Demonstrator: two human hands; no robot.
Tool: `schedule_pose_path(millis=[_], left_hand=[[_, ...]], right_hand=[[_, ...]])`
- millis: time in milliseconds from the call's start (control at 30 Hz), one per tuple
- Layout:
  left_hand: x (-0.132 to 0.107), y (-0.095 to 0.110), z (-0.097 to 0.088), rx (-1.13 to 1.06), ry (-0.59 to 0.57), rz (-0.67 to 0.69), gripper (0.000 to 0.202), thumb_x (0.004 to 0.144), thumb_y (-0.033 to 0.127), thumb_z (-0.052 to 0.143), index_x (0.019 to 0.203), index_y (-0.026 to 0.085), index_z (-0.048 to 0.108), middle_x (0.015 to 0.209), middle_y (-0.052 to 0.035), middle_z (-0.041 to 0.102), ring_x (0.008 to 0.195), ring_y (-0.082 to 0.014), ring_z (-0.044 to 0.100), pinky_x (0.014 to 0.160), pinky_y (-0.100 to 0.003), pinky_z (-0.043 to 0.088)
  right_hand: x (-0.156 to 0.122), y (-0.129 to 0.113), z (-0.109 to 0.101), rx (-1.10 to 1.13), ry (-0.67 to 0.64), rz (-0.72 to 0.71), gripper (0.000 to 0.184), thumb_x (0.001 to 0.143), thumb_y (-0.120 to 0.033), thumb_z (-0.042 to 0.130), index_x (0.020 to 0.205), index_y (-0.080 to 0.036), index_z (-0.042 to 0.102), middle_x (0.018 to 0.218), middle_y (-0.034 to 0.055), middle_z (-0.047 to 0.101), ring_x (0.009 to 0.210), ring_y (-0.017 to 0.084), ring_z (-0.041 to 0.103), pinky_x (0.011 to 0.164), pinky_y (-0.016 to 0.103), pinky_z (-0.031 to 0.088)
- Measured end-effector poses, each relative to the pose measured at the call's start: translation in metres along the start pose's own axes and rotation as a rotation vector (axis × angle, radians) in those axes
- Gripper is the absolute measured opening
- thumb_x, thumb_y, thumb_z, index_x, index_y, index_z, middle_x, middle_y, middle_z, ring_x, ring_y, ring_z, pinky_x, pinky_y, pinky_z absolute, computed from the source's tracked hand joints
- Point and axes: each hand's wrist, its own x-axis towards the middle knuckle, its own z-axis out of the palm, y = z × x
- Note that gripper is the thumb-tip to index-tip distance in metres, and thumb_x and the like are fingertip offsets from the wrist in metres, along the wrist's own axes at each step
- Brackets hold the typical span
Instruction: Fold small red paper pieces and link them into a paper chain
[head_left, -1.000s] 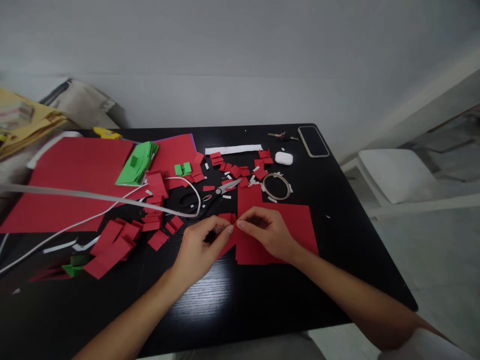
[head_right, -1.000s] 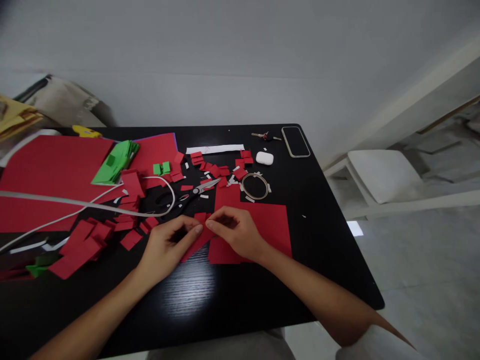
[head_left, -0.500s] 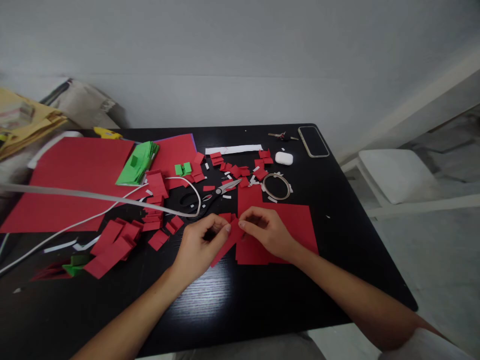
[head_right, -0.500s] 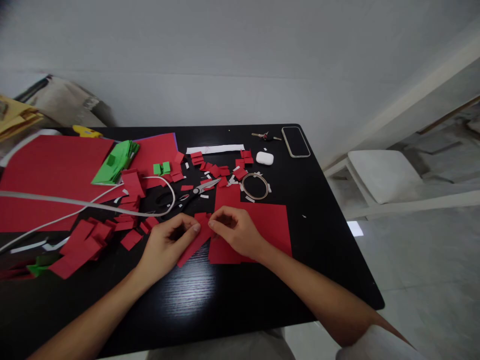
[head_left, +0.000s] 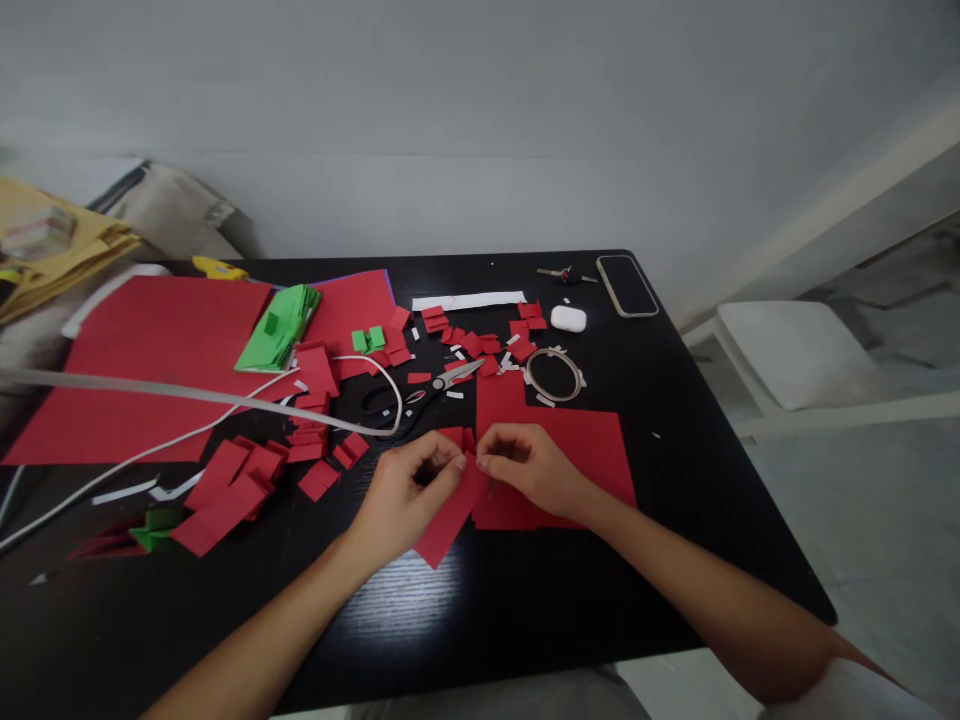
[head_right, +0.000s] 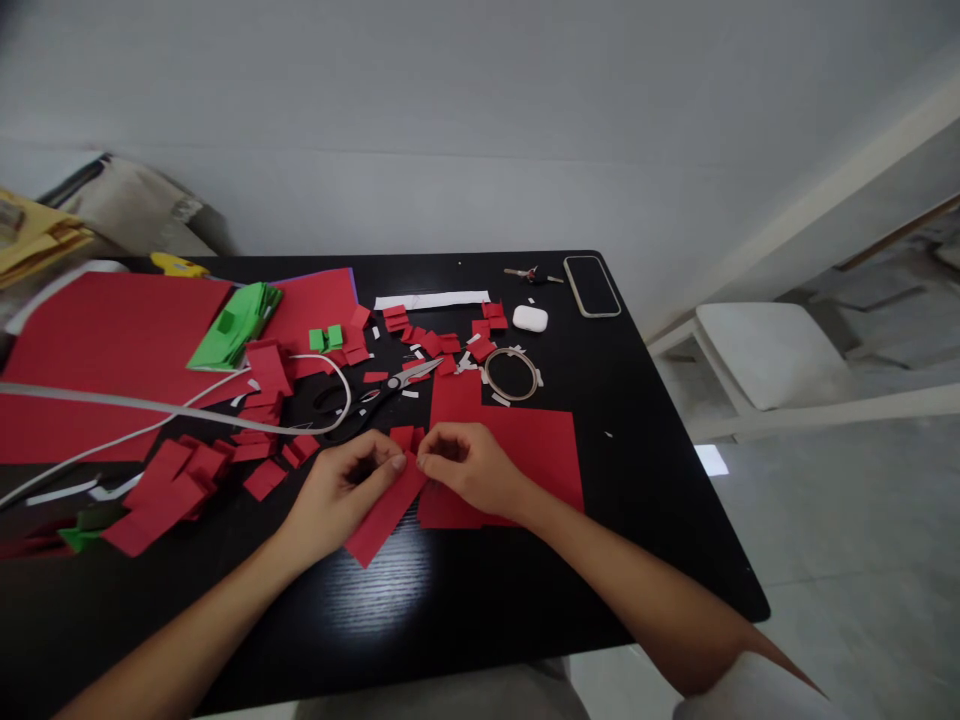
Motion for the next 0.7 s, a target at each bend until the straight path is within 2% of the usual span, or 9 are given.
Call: schedule_pose_path(millis=[133,367,567,700], left_hand=[[0.000,0.002,0.000,-0.054,0.018,-0.022,0.028,0.094,0.039,0.062,0.079,0.016,0.066,0.066,0.0027,0.054,0.062,-0.0119,0.048,0.061,-0.024,0.041],[0.003,0.003,-0.007,-0.098,0.065,-0.053,0.026,0.090,0.039,0.067,0.077,0.016,0.068,0.064,0.0024,0.055,0.060,-0.0119,0.048,0.058,-0.024,0.040],[0.005,0.002,-0.011,-0.239,0.051,-0.156,0.030,0.089,0.045,0.068,0.078,0.018,0.067,0.065,0.0008,0.061,0.058,-0.0139,0.053,0.055,-0.025,0.042],[0.004,0.003,-0.008,-0.262,0.034,-0.167,0.033,0.088,0.048,0.071,0.077,0.017,0.068,0.065,0.0011,0.061,0.058,-0.0132,0.053,0.055,-0.025,0.042]], right_hand=[[0.001,-0.001,-0.002,0.077,-0.046,0.058,0.008,0.078,-0.024,0.067,0.074,-0.018,0.064,0.066,-0.0020,0.063,0.060,0.014,0.060,0.061,0.027,0.048],[0.002,-0.002,-0.006,0.148,-0.087,0.082,0.005,0.073,-0.018,0.065,0.069,-0.018,0.062,0.057,-0.0046,0.060,0.052,0.011,0.057,0.055,0.023,0.046],[0.001,-0.001,-0.007,0.233,-0.051,0.085,0.013,0.081,-0.027,0.069,0.074,-0.018,0.064,0.060,-0.0016,0.066,0.052,0.013,0.062,0.053,0.025,0.052],[0.001,-0.002,-0.006,0.244,-0.090,0.088,0.019,0.086,-0.033,0.071,0.079,-0.016,0.067,0.064,0.0001,0.069,0.053,0.013,0.065,0.054,0.024,0.054]])
